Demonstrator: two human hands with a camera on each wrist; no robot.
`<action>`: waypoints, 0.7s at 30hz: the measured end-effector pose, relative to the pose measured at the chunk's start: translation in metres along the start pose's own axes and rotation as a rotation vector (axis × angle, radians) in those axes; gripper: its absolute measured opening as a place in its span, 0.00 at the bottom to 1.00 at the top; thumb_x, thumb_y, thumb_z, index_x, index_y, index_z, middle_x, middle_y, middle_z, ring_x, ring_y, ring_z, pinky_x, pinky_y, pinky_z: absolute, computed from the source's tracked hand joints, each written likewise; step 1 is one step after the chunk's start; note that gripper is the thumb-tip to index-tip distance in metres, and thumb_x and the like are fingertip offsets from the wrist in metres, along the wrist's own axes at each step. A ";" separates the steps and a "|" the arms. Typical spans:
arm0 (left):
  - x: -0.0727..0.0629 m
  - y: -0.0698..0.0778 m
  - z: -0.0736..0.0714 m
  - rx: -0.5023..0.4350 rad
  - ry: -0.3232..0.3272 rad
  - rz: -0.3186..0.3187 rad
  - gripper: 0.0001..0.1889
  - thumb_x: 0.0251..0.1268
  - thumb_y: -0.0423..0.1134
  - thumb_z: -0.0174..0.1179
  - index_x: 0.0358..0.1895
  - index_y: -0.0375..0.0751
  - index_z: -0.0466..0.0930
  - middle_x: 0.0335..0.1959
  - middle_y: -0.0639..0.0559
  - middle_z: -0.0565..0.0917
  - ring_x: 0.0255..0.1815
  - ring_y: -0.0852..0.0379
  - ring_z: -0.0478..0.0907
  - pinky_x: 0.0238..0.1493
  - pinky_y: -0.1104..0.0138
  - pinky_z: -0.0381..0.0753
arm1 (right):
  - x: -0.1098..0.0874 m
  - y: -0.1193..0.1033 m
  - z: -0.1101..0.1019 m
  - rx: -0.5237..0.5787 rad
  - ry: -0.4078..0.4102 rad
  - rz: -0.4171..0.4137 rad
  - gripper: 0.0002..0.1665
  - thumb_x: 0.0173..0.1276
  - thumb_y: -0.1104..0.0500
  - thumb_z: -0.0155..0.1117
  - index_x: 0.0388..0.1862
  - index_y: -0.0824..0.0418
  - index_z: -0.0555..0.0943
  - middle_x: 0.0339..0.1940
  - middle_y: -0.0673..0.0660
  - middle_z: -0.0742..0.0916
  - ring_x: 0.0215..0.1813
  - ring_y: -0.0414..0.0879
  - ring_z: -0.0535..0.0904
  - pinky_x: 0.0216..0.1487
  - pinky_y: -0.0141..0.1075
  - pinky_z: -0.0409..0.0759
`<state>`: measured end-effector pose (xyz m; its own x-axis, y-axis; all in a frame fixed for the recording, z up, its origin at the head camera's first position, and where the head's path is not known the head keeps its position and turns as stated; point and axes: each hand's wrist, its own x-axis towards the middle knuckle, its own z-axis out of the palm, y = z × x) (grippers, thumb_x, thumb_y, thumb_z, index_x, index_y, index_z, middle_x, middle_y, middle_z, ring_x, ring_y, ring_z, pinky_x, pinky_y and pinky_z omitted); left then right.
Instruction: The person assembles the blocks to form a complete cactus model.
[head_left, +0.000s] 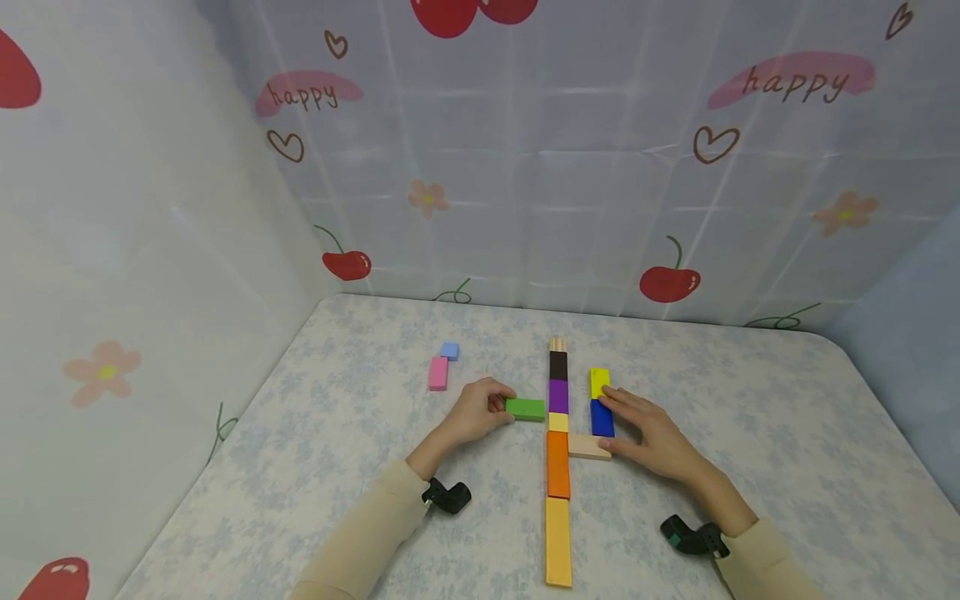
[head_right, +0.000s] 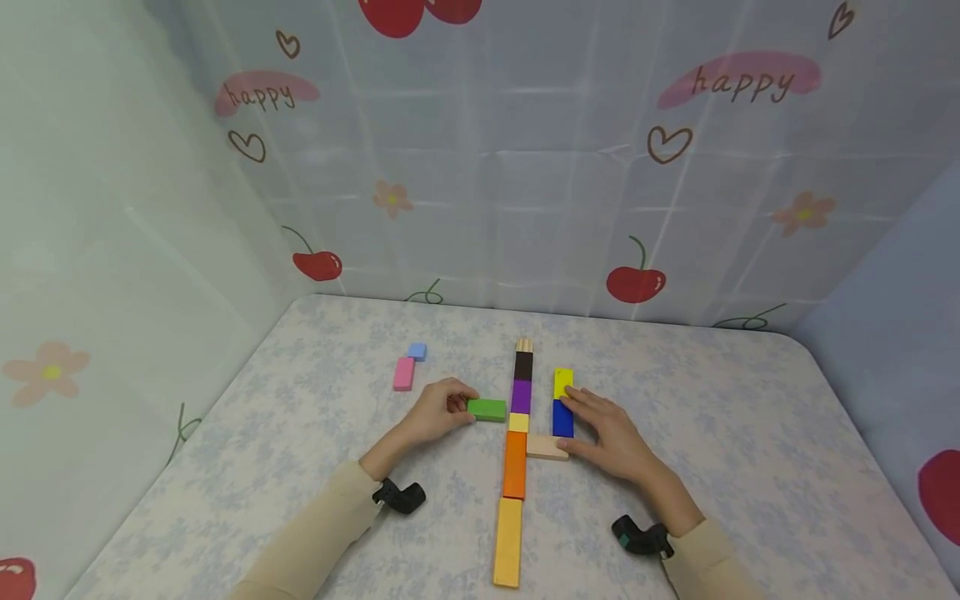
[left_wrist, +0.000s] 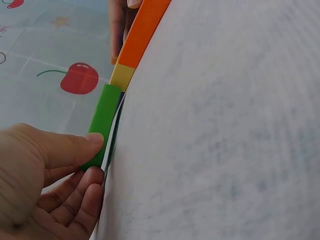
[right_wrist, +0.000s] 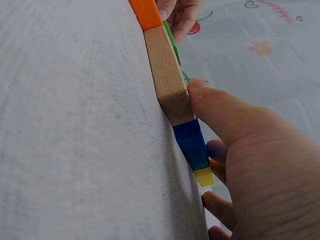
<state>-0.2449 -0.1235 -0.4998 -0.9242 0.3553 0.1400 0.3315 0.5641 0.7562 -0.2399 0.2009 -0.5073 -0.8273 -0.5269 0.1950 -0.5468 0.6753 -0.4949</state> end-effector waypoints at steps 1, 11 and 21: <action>0.000 0.000 0.001 -0.001 0.001 0.000 0.15 0.58 0.30 0.69 0.49 0.34 0.84 0.37 0.46 0.81 0.32 0.62 0.76 0.34 0.73 0.78 | 0.000 0.000 0.000 0.002 -0.001 0.001 0.41 0.62 0.43 0.70 0.69 0.61 0.73 0.72 0.64 0.72 0.73 0.66 0.63 0.67 0.66 0.61; 0.001 0.000 0.006 -0.001 0.003 -0.018 0.14 0.57 0.30 0.69 0.48 0.34 0.84 0.36 0.47 0.81 0.30 0.63 0.74 0.33 0.74 0.76 | 0.001 0.000 0.000 0.002 0.004 -0.007 0.41 0.62 0.43 0.70 0.69 0.62 0.73 0.72 0.64 0.72 0.73 0.66 0.64 0.67 0.66 0.62; 0.000 0.002 0.008 -0.005 0.009 -0.029 0.14 0.57 0.30 0.69 0.48 0.35 0.85 0.35 0.48 0.80 0.30 0.64 0.73 0.32 0.74 0.76 | 0.000 0.000 0.000 0.006 0.003 -0.001 0.41 0.62 0.43 0.69 0.69 0.61 0.72 0.72 0.64 0.72 0.73 0.66 0.64 0.68 0.65 0.62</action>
<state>-0.2427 -0.1169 -0.5033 -0.9350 0.3324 0.1237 0.3036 0.5700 0.7635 -0.2398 0.2006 -0.5070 -0.8272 -0.5258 0.1981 -0.5466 0.6716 -0.5002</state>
